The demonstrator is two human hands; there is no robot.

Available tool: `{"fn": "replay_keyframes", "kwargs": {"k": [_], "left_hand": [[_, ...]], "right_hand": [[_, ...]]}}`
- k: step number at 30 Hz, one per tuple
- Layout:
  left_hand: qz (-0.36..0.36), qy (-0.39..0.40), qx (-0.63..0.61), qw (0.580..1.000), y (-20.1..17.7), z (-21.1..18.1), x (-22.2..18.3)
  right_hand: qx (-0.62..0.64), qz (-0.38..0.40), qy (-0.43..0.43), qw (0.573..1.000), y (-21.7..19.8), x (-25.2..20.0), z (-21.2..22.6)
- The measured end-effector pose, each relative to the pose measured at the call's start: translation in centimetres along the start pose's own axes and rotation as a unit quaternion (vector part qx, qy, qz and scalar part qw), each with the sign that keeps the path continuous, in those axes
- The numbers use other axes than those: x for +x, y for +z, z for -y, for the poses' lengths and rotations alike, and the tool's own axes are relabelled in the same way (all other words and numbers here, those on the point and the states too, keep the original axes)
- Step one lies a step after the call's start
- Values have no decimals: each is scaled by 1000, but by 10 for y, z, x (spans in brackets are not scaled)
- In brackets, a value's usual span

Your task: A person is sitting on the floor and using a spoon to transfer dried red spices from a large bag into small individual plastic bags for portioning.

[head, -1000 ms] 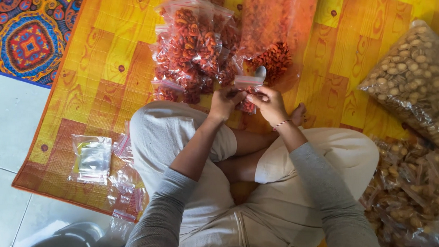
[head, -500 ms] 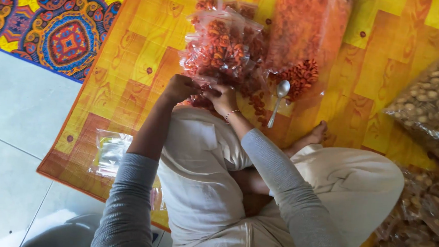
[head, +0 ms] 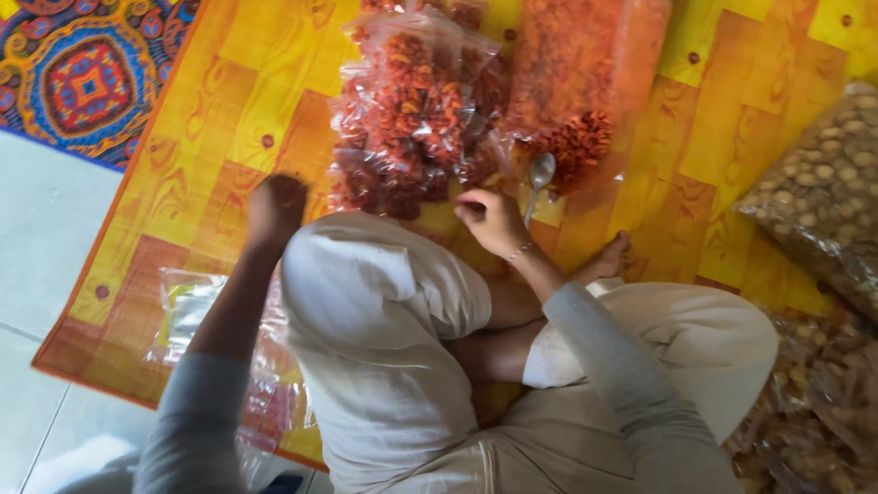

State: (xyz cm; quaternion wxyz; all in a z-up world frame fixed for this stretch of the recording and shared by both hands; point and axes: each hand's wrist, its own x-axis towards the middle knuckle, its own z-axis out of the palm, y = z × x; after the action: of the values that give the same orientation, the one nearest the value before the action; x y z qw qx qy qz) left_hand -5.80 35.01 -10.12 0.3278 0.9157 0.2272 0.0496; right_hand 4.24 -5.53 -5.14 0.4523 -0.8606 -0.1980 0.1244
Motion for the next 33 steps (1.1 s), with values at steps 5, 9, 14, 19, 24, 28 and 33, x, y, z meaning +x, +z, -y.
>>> {"fn": "replay_keyframes", "kwargs": {"k": [5,9,14,19,24,28,33], "left_hand": [[1,185,163,969,-61,-23,-158],[106,171,509,837,-55,-44,-251],[162,79,405,896,-50,-53,-262],[13,107,119,987,-10,50,-256],[-36,139,117,983,-27,54,-243],[-26,119,48,991,-43,59,-227],[-153,177,-30,972,-91,-2,-191]], "right_hand": [[119,-16,112,987,-66,-42,-26],[142,-21,146,979,-76,-42,-28],[146,-17,146,978,-70,-44,-16],[149,-22,154,977,-75,-46,-17],[157,-41,153,975,-79,-47,-15],[169,-46,161,971,-85,-49,-7],[204,-63,187,959,-91,-48,-8]]}}
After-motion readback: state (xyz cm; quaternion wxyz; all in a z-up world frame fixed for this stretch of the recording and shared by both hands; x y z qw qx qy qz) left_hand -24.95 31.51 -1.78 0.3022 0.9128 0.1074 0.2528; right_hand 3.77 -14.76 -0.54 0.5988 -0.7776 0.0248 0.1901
